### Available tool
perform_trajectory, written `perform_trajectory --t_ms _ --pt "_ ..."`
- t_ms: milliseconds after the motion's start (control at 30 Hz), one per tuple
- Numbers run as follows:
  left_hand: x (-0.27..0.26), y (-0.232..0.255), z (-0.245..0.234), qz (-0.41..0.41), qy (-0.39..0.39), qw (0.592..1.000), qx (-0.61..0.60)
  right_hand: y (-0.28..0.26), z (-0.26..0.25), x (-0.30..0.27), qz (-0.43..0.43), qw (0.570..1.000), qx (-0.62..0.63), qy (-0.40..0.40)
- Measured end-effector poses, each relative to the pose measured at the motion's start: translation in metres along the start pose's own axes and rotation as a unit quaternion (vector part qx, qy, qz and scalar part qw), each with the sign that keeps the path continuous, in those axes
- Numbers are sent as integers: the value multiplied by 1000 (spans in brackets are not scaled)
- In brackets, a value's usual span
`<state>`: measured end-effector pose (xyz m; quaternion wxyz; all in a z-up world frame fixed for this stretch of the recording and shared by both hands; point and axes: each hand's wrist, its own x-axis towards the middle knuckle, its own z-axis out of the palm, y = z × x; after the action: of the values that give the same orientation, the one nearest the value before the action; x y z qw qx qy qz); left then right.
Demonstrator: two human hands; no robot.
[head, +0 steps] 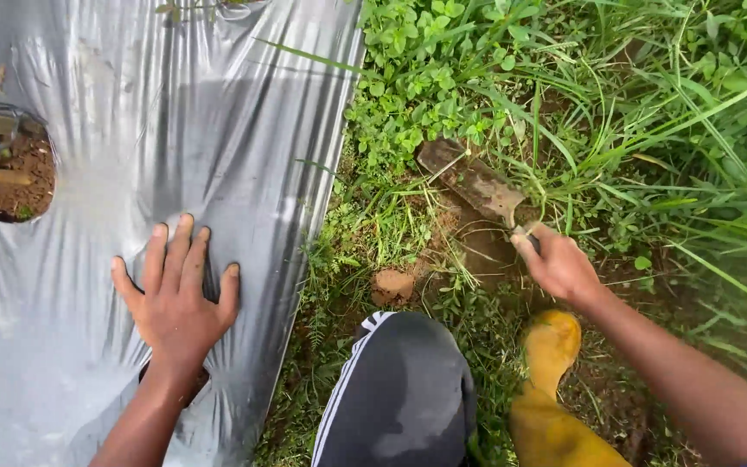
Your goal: The person uses a hand hoe to scrape and remove weeds from the soil between rows of plants covered with plastic mulch. They also pull weeds by hand and clear debris from the tool blade.
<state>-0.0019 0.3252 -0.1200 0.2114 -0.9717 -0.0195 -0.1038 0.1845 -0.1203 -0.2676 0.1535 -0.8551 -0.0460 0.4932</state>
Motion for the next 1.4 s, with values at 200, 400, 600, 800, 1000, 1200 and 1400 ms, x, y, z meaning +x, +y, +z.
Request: perform_trajectory --t_ms 200,400,600,800,1000,1200,1400 --pt "-7 2 0 -13 -20 999 -29 -18 46 26 -5 957 287 31" --pt "-3 2 1 -8 -5 1000 -28 -38 5 13 -6 986 -90 -143" --pt "-4 5 -2 -6 -9 1000 -17 -23 22 17 -1 979 203 -27" --pt "-7 2 4 -2 15 999 -45 -8 29 18 -74 972 -150 -164" --pt "-10 4 1 -3 11 999 -32 -10 35 17 -3 984 178 20" --pt "-12 3 0 -1 7 999 -45 -2 26 19 -65 990 -96 -83" --pt "-9 5 0 4 16 999 -40 -24 10 4 -6 992 121 -46"
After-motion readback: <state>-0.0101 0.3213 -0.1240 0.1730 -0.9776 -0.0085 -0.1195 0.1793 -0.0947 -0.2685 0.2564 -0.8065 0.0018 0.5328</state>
